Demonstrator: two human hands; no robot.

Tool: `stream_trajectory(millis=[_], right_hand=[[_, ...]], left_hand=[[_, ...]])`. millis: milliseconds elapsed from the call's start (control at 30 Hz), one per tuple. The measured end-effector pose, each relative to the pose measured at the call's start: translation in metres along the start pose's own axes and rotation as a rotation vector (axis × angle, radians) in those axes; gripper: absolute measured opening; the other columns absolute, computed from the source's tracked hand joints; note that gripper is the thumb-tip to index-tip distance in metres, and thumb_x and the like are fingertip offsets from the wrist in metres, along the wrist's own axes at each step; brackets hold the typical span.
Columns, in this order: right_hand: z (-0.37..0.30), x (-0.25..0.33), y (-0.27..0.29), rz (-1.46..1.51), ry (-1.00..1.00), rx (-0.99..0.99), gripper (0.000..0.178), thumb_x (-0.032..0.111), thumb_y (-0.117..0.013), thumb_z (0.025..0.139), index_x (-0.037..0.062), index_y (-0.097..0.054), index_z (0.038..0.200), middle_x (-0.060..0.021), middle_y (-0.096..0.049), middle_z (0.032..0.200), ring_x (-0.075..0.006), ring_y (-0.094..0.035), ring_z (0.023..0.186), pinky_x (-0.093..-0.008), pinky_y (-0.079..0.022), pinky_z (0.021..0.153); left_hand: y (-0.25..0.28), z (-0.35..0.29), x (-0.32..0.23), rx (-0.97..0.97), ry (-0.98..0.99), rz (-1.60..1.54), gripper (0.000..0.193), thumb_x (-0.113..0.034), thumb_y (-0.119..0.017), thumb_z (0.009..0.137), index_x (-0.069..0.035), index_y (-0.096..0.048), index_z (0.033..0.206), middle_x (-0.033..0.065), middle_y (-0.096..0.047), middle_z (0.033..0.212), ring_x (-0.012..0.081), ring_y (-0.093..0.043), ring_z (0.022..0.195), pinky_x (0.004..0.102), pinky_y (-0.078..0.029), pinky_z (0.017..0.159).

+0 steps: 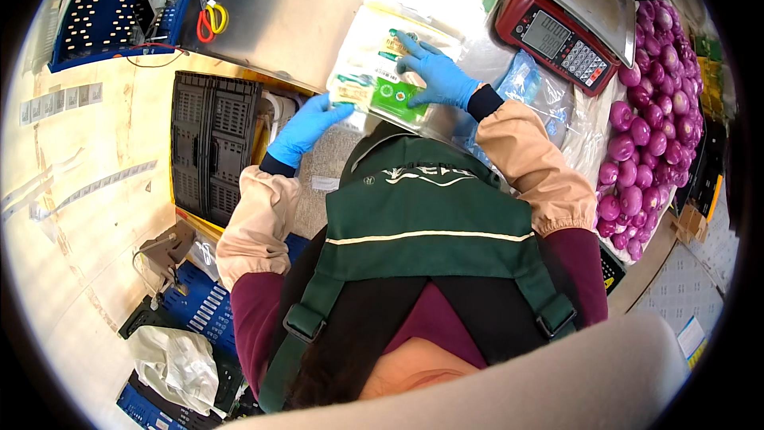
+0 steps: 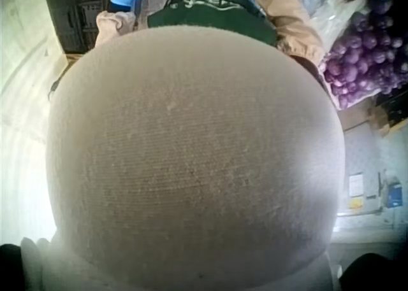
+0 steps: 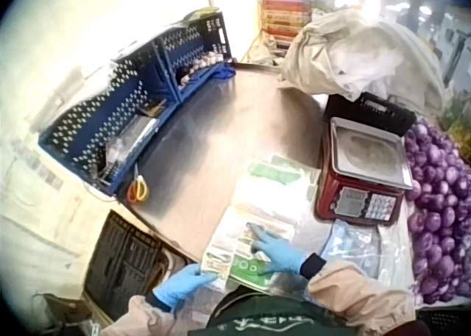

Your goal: The person stands at a stainless steel counter and repeatedly applies small green and white labels to clear plastic bags containing white produce. They peel each label from a backing sheet and smooth it onto the bag, then place the labeled bag into a white plastic basket.

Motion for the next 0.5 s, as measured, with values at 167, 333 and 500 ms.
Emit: stream_trajectory(millis=[167, 333, 500], right_hand=[[-0.003, -0.009, -0.010, 0.070, -0.006, -0.057, 0.034, 0.031, -0.078, 0.070, 0.0116, -0.059, 0.090, -0.0151, -0.019, 0.157, -0.0357, -0.040, 0.132, -0.0474, -0.026, 0.115], [-0.005, 0.001, -0.006, 0.059, 0.050, -0.058, 0.022, 0.028, -0.073, 0.079, 0.0105, -0.060, 0.079, -0.0079, -0.022, 0.158, -0.0377, -0.036, 0.135, -0.0464, -0.024, 0.115], [-0.007, -0.013, -0.016, 0.129, 0.031, -0.096, 0.016, 0.028, -0.069, 0.082, 0.0129, -0.067, 0.082, -0.0087, -0.034, 0.152, -0.0309, -0.045, 0.129, -0.0479, -0.025, 0.114]], left_hand=[[0.016, -0.012, 0.017, -0.212, -0.173, -0.343, 0.037, -0.009, -0.060, 0.093, 0.002, -0.053, 0.128, 0.0079, -0.063, 0.118, 0.0149, -0.061, 0.103, 0.0305, -0.050, 0.091], [0.045, -0.034, 0.069, -0.490, -0.316, -0.562, 0.032, -0.008, -0.058, 0.094, -0.001, -0.054, 0.125, 0.0082, -0.062, 0.119, 0.0173, -0.062, 0.104, 0.0309, -0.051, 0.090], [0.104, -0.095, 0.163, -0.970, -0.385, -0.776, 0.035, -0.015, -0.059, 0.094, -0.004, -0.053, 0.127, 0.0058, -0.062, 0.118, 0.0202, -0.061, 0.100, 0.0366, -0.050, 0.089]])
Point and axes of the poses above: each hand's wrist, its own z-axis towards the middle knuckle, its own y-axis out of the back of the hand, x = y × z, the point moved 6 cm from there along z, towards the middle knuckle
